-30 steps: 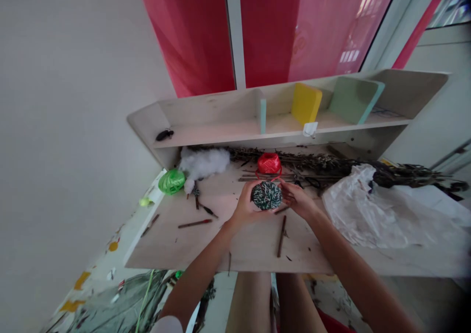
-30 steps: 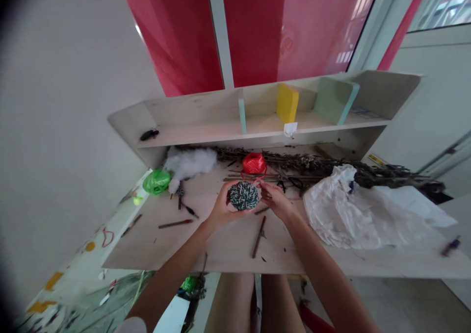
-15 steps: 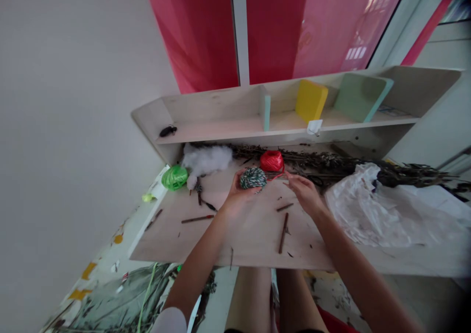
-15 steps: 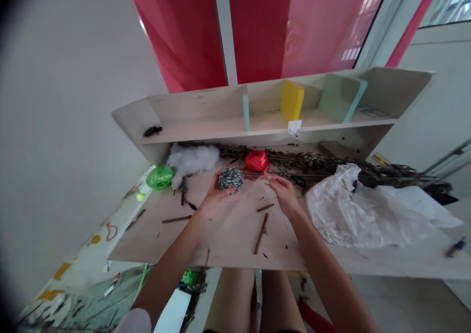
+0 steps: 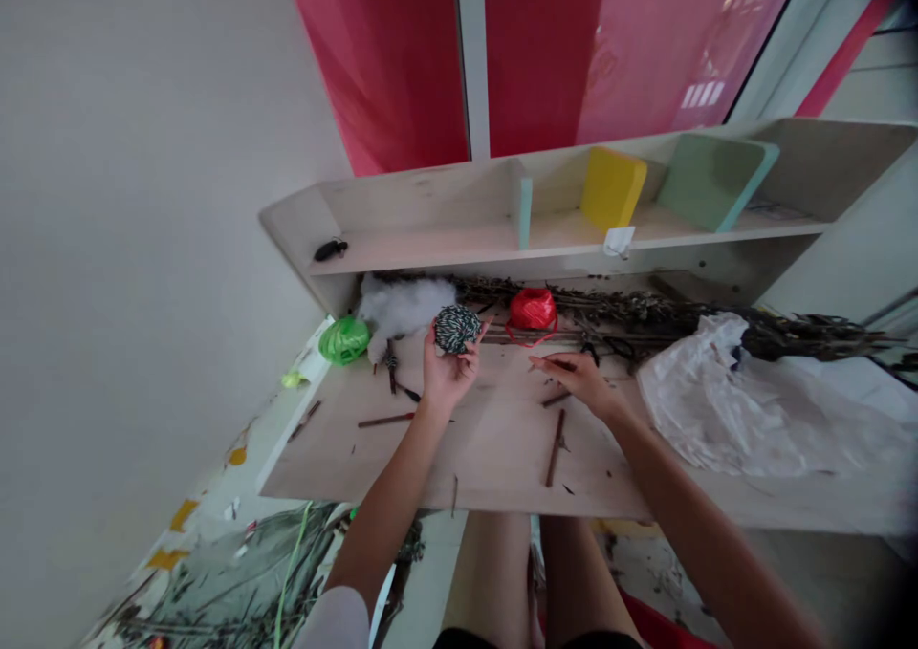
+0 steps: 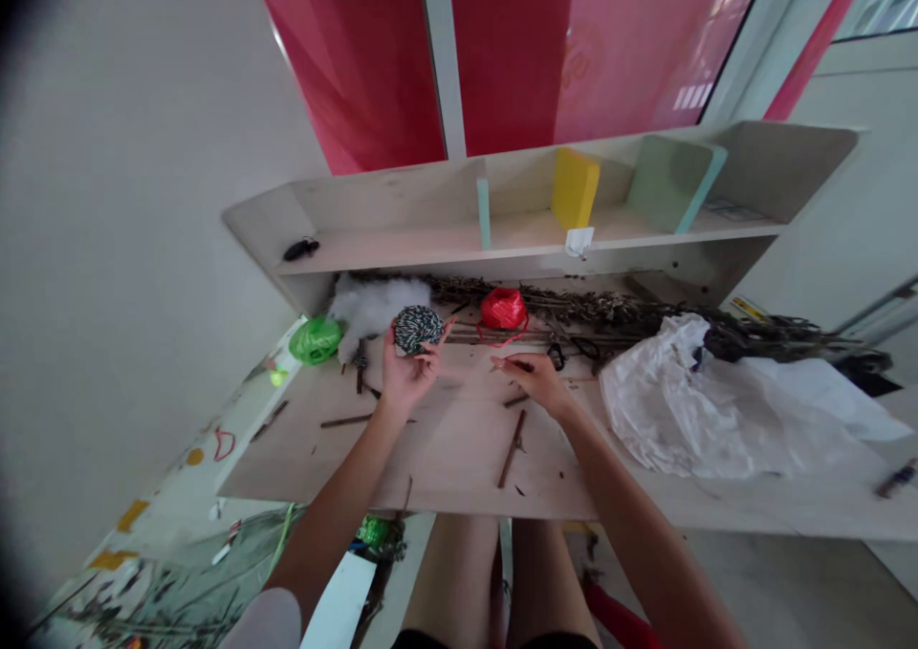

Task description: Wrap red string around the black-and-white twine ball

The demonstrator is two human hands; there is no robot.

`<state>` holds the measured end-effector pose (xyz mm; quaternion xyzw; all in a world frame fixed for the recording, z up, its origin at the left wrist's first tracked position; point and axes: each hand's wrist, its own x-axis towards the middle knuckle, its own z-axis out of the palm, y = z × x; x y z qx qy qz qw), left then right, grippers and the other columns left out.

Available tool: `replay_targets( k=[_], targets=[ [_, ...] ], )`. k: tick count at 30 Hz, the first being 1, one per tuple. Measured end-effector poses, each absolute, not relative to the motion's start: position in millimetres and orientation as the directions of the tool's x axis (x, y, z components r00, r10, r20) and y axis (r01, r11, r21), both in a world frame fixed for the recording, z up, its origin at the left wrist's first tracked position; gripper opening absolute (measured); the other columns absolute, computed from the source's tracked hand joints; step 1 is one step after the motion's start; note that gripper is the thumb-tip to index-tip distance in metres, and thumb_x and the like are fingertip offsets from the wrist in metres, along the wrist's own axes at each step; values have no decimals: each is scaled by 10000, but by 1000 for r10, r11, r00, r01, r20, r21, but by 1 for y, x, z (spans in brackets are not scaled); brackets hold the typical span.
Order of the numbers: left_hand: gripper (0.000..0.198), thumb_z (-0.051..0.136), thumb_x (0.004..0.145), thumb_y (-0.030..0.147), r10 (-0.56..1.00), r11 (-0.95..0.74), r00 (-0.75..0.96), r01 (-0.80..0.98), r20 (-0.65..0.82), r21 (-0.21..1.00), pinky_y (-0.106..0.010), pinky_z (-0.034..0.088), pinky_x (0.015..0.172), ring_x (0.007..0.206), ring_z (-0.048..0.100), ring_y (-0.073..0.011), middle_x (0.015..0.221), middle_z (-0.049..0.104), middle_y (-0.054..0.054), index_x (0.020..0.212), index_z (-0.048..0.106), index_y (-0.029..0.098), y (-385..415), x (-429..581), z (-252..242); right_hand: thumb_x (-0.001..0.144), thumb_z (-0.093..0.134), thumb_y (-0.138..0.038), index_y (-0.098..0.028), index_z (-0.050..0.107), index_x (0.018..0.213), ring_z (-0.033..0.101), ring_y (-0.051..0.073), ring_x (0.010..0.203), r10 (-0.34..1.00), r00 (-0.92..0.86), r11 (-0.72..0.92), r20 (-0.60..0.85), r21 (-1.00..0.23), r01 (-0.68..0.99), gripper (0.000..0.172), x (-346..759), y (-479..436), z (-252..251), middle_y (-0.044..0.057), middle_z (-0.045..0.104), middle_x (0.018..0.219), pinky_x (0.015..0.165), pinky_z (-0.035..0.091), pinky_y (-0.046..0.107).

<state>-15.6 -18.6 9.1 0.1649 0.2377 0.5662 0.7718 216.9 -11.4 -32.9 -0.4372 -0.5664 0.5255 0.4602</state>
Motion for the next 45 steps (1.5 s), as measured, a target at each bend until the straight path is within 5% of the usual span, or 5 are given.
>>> replay_targets(
  k=[8, 16, 29, 37, 45],
  targets=[
    [617, 477, 776, 640, 940, 324, 204, -787, -274, 526, -156, 342, 359, 488, 414, -44, 1032, 611, -132, 1172, 523, 169, -13, -12, -1, 668, 705, -469, -160, 755, 715, 372, 85, 520, 935, -347, 124, 68, -982, 141, 317, 212, -20, -28, 5, 517, 569, 412, 342, 197],
    [533, 649, 722, 479, 949, 140, -164, -551, -271, 823, -145, 302, 397, 463, 402, -31, 754, 538, 23, 1197, 540, 264, -8, 11, -14, 683, 699, -466, -166, 761, 805, 439, 88, 556, 916, -400, 17, -33, -993, 120, 329, 213, -21, -30, 5, 555, 616, 484, 463, 214],
    [575, 653, 654, 614, 911, 96, -369, -243, -184, 965, -181, 340, 483, 758, 568, -118, 944, 654, -41, 1029, 650, 179, -7, 10, -18, 650, 752, -470, -203, 710, 670, 597, 238, 1016, 933, -325, 149, 152, -988, -34, 272, 217, -22, -20, 91, 669, 1046, 908, 470, 400],
    [518, 755, 624, 454, 946, 53, -260, -463, -192, 885, -288, 507, 784, 944, 639, -195, 1077, 663, -89, 1028, 616, 161, -8, 13, -15, 685, 684, -556, -159, 648, 706, 565, 113, 530, 920, -389, -44, -33, -999, -18, 399, 217, -22, -22, 57, 689, 736, 595, 526, 307],
    [676, 835, 531, 245, 933, -61, -357, -293, -50, 954, -361, 487, 908, 1029, 618, -215, 1145, 628, -103, 1130, 534, 158, -10, 18, -18, 698, 676, -550, -168, 661, 737, 311, 50, 355, 926, -373, -50, -53, -999, 18, 384, 217, -25, -22, -107, 305, 362, 626, 543, 334]
  ],
)
